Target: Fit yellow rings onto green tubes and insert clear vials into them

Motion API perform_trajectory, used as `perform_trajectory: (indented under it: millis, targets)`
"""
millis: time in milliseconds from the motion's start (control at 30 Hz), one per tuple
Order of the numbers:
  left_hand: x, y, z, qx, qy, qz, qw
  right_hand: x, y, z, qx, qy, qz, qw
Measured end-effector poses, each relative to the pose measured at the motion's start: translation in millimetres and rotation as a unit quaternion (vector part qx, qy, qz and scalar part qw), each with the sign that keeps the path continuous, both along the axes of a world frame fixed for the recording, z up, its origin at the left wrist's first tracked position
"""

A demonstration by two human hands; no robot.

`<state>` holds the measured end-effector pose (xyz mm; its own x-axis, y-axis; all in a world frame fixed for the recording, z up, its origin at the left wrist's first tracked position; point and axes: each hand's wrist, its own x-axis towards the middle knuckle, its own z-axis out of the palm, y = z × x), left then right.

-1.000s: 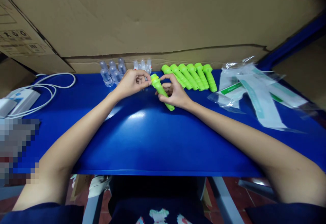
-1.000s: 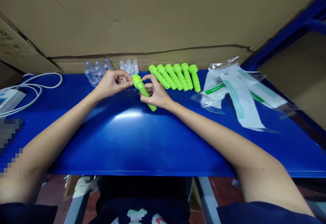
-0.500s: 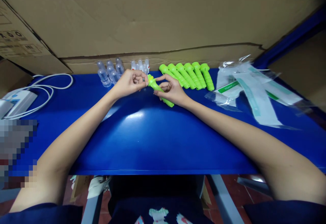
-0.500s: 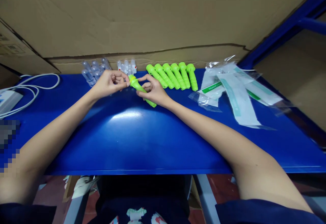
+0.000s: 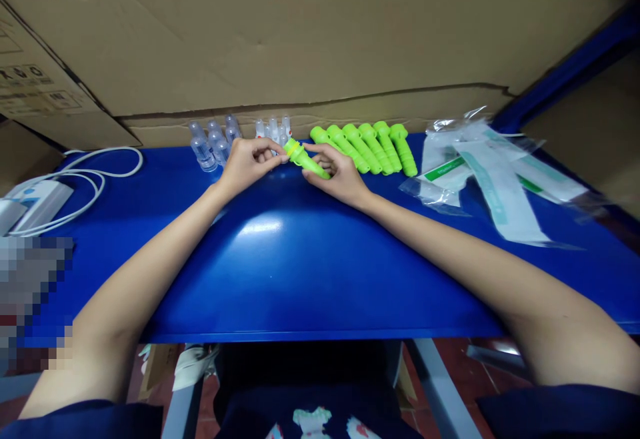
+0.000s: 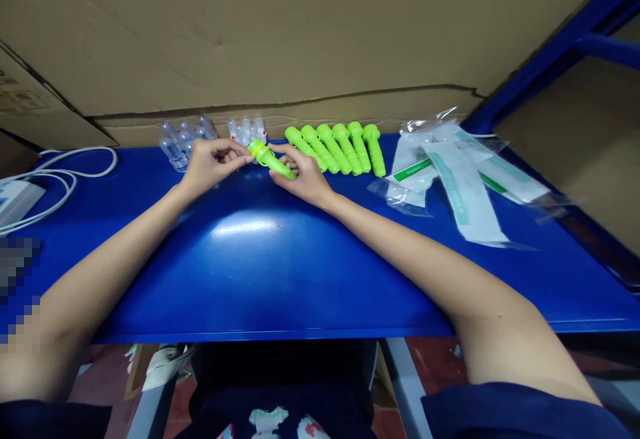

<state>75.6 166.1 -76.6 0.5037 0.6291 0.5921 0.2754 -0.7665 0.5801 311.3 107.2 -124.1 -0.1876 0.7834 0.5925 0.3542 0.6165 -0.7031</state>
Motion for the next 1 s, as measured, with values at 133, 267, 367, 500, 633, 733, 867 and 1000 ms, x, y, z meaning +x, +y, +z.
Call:
perform_trajectory:
  millis: [133,267,367,500,633,733,867,1000]
  targets:
    - [-4,6,-5.0,0.037,0.006,0.005,0.999,0,-1,1.3,0.014,-0.019,-0.007,1.0]
    - [-6,7,-7.3,0.108,0.037,0.027,0.993,0,-3,2.6,0.038,-0.05,-0.024,0.998]
    - [-5,0,-4.2,0.182,0.08,0.052,0.979,0,-4,2.2,0.044,-0.082,-0.036,0.995]
    - [0,-7,-0.9,0.257,0.151,0.093,0.95,-1,-4,-0.4,0.044,-0.125,-0.047,0.99]
    - [8,-9,-2.8,0.276,0.205,0.151,0.927,-3,-3,-4.7,0.072,-0.164,-0.063,0.982]
    - [15,-14,-4.3,0.243,0.216,0.17,0.93,-7,-5,-8.1,0.086,-0.18,-0.073,0.977]
    - [21,-21,-5.5,0.229,0.23,0.18,0.929,-12,-8,-11.0,0.09,-0.183,-0.084,0.975]
    - [22,-23,-7.9,0.273,0.26,0.195,0.906,-14,-8,-12.0,0.073,-0.181,-0.09,0.977]
